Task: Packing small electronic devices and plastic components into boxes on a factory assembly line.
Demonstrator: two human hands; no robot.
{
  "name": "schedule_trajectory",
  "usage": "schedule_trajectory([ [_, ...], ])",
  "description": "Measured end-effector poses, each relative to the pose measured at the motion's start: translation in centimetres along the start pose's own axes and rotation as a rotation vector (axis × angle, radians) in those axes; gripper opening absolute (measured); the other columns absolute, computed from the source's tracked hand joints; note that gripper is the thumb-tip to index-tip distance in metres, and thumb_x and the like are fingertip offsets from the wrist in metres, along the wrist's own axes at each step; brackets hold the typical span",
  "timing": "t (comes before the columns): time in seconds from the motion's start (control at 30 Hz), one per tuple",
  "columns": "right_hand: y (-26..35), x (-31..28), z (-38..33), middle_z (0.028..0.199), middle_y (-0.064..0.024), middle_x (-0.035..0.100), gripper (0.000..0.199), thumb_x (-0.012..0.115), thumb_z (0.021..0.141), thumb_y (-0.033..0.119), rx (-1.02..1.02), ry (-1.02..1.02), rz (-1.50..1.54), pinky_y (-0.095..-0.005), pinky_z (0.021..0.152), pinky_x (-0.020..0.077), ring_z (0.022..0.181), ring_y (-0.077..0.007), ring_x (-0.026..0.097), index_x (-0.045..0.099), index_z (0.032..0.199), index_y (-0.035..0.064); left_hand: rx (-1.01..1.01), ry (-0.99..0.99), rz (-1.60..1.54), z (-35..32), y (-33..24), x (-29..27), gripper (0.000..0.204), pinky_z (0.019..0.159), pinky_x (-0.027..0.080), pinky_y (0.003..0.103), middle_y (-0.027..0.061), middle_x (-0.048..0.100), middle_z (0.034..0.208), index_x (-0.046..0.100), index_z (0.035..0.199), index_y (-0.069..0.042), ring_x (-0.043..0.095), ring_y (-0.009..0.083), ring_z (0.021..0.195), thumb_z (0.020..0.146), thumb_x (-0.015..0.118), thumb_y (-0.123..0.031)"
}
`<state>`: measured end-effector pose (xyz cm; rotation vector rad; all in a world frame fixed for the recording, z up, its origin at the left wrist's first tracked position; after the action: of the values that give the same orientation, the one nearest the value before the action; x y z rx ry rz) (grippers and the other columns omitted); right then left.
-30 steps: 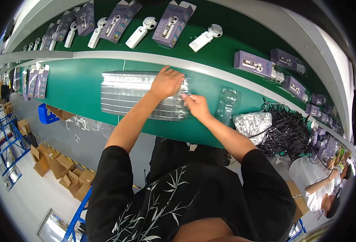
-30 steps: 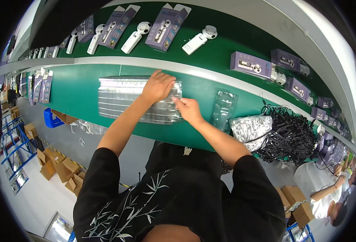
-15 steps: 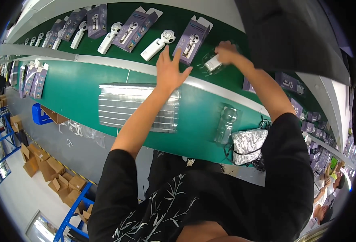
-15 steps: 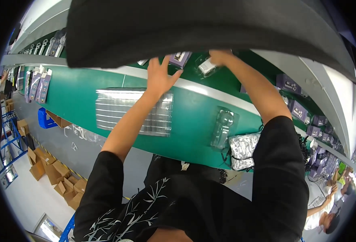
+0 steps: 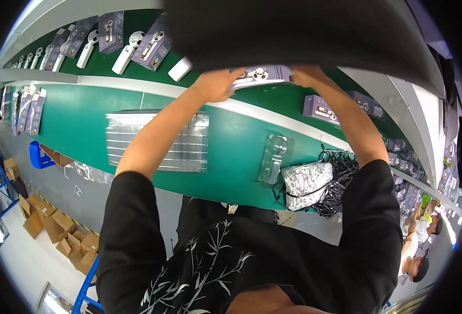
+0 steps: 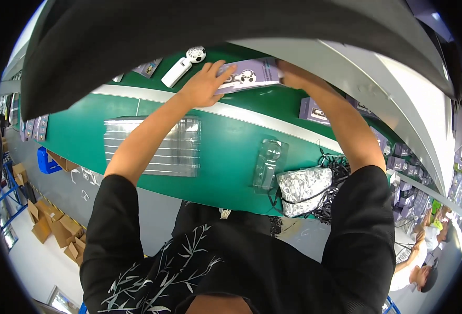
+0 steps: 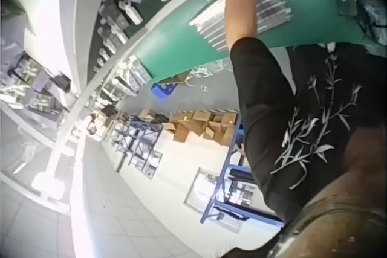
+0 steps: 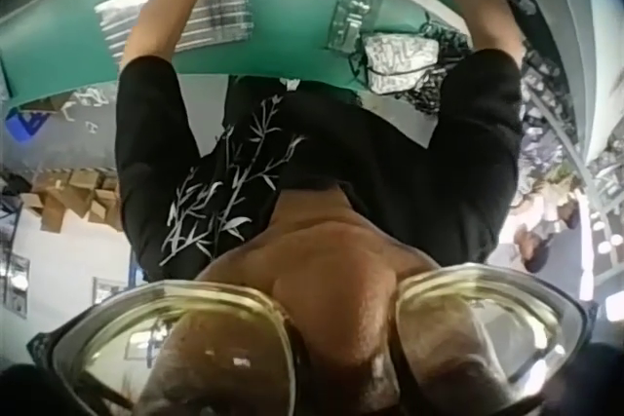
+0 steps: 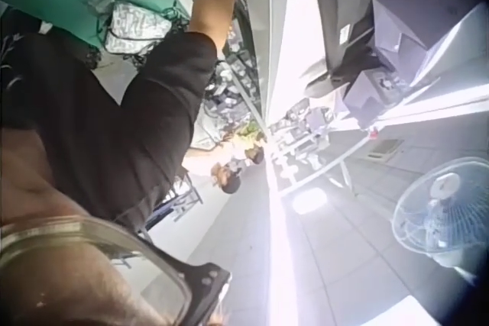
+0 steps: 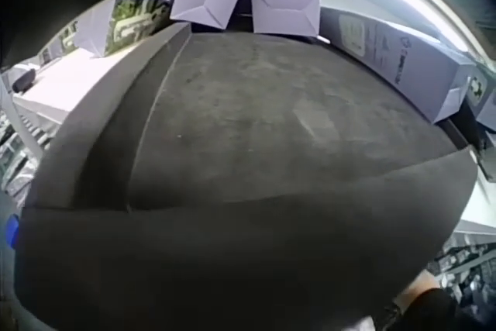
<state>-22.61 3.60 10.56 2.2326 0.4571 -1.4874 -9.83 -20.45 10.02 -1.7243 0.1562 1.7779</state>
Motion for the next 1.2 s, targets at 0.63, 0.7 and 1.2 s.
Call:
schedule_trajectory([
  [0.63,35.2,21.2,-7.6,0.074,-0.0059,0.064,0.024,0.061,0.097,0.022,0.177,0.267,1.707,-0.0264,0.059,0.049,0.062,-0.0131,0.06,0.064,0.099,-0.0024,0.036,0.091,-0.154,-16.2,6.1,0.1,0.032,0.093,0.045,0.045,0.0123,0.066,0.078,0.064,0.09,-0.007,0.064,0.0326,0.082,0.093,0.056,-0.038],
  [0.7,33.0,20.2,-8.3,0.067,-0.0035,0.061,0.023,0.06,0.097,0.021,0.267,0.124,1.639,-0.0239,0.055,0.0462,0.059,-0.0113,0.058,0.065,0.092,-0.0002,0.022,0.087,-0.144,-15.9,8.0,-0.7,0.031,0.095,0.045,0.045,0.0117,0.066,0.075,0.064,0.089,-0.007,0.064,0.032,0.081,0.092,0.057,-0.038],
  [1.2,23.3,7.6,15.5,0.073,-0.0134,0.064,0.013,0.067,0.077,0.015,-0.544,-0.116,0.141,-0.0386,0.075,0.0525,0.068,-0.0301,0.062,0.067,0.081,0.0023,-0.457,-0.506,-0.08,-8.8,17.0,-6.9,0.065,0.095,0.043,0.05,0.0246,0.046,0.131,0.053,0.128,-0.003,0.049,0.0433,0.117,0.078,0.074,-0.037],
])
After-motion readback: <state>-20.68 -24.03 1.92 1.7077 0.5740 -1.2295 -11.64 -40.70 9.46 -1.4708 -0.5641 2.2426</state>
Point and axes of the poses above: each hand's wrist, its own z-axis towards the middle knuckle, its own x-axis out of the palm, y = z × x, the point moved 8 cm from there along z, towards the middle knuckle
